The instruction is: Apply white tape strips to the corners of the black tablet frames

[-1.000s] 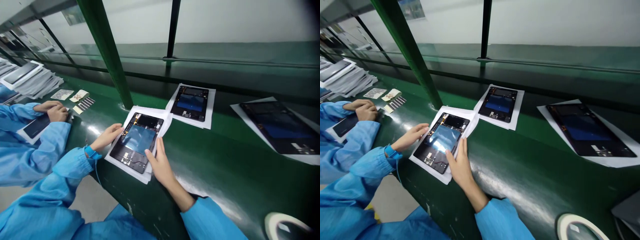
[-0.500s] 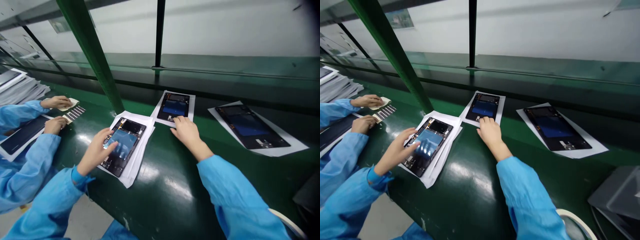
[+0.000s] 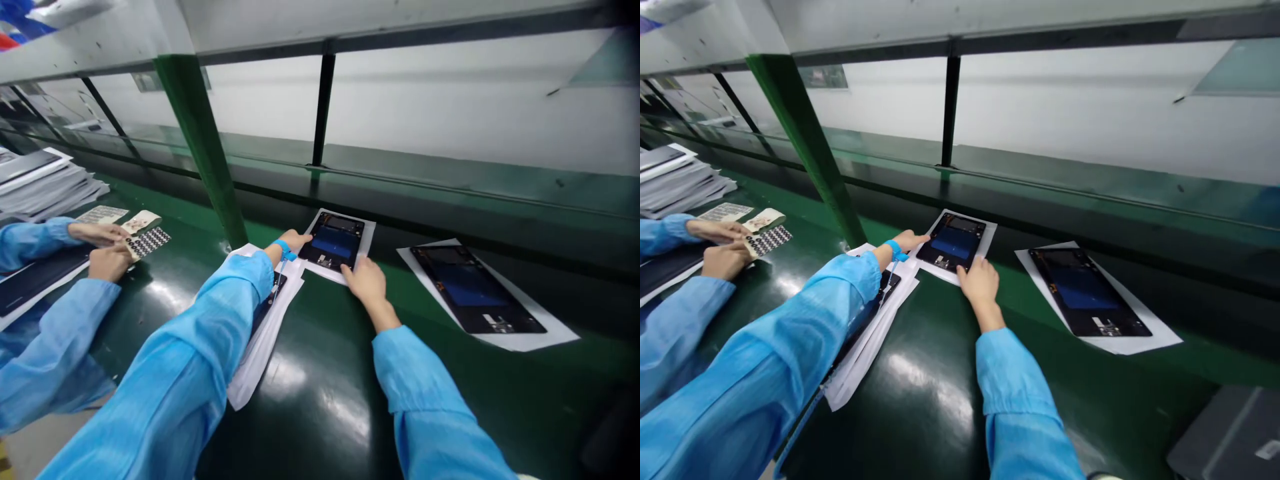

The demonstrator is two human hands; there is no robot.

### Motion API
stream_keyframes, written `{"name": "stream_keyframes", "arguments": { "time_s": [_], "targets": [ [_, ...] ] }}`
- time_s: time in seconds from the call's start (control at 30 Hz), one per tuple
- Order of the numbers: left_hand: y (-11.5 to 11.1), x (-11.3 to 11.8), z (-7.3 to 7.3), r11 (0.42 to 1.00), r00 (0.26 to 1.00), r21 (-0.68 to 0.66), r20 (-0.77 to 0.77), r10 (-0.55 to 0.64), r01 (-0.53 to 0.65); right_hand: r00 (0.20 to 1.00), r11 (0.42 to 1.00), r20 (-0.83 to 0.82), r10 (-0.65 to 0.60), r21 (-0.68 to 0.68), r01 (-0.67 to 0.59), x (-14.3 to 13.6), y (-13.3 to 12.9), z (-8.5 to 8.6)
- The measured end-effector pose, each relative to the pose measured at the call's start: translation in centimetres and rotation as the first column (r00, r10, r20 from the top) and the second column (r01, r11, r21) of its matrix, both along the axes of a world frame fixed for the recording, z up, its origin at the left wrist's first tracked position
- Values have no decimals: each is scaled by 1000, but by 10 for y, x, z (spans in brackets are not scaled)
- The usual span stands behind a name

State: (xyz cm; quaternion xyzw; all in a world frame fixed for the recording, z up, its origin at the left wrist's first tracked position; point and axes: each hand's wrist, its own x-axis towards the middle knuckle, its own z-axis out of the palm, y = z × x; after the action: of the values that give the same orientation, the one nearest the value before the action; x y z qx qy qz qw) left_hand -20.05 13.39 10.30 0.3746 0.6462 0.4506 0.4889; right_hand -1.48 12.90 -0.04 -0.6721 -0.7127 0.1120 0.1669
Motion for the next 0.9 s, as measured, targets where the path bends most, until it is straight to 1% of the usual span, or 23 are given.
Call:
{"name": "stream_keyframes", "arguments": {
  "time_s": [0.1, 0.2, 0.27, 0.33, 0.4, 0.43, 0.5, 0.57, 0.6, 0.67, 0.73, 0.77, 0.8, 0.83, 0.87, 0.9],
  "targets": [
    [15, 12, -13, 998, 1000, -68, -15, -12, 11, 996, 999, -89, -22, 26, 25, -14, 0, -12],
    [26, 17, -21, 992, 999, -125, -25, -32, 29, 977, 999, -207, -40, 24, 46, -23, 6, -14],
    [34, 17, -22, 988, 999, -149, -26, -34, 30, 953, 999, -300, -34, 12, 39, -22, 11, -11],
    [38, 17, -20, 987, 999, -160, -20, -27, 24, 915, 1000, -403, -17, 0, 18, -15, 15, -5],
    [32, 20, -18, 987, 1000, -162, 1, -21, 21, 858, 1000, -514, 6, -9, -12, -3, 17, 3],
    [25, 23, -17, 987, 1000, -159, 18, -24, 27, 822, 999, -569, 18, -13, -31, 5, 16, 7],
    [3, 35, -18, 988, 997, -143, 64, -51, 60, 743, 998, -669, 37, -15, -64, 26, 6, 14],
    [-29, 52, -22, 986, 986, -112, 127, -108, 122, 668, 997, -743, 43, -10, -74, 53, -17, 19],
    [-48, 62, -24, 983, 976, -92, 163, -145, 162, 638, 998, -769, 39, -6, -68, 68, -34, 21],
    [-88, 80, -26, 968, 945, -56, 237, -226, 246, 599, 999, -801, 22, -7, -47, 97, -79, 26],
    [-127, 93, -22, 943, 903, -7, 292, -315, 332, 579, 1000, -816, -3, -17, -18, 122, -131, 34],
    [-144, 98, -16, 924, 877, 47, 298, -376, 380, 587, 1000, -810, -8, -4, 9, 132, -157, 39],
    [-160, 102, -8, 892, 846, 128, 285, -451, 433, 618, 998, -786, -2, 34, 47, 142, -182, 44],
    [-174, 105, 1, 847, 809, 225, 256, -529, 482, 713, 988, -701, 25, 124, 87, 150, -204, 48],
    [-187, 108, 13, 789, 769, 320, 218, -601, 525, 803, 973, -595, 39, 207, 106, 158, -224, 51],
    [-198, 110, 25, 731, 731, 399, 187, -656, 554, 880, 955, -473, 45, 280, 102, 164, -240, 52]
  ]
}}
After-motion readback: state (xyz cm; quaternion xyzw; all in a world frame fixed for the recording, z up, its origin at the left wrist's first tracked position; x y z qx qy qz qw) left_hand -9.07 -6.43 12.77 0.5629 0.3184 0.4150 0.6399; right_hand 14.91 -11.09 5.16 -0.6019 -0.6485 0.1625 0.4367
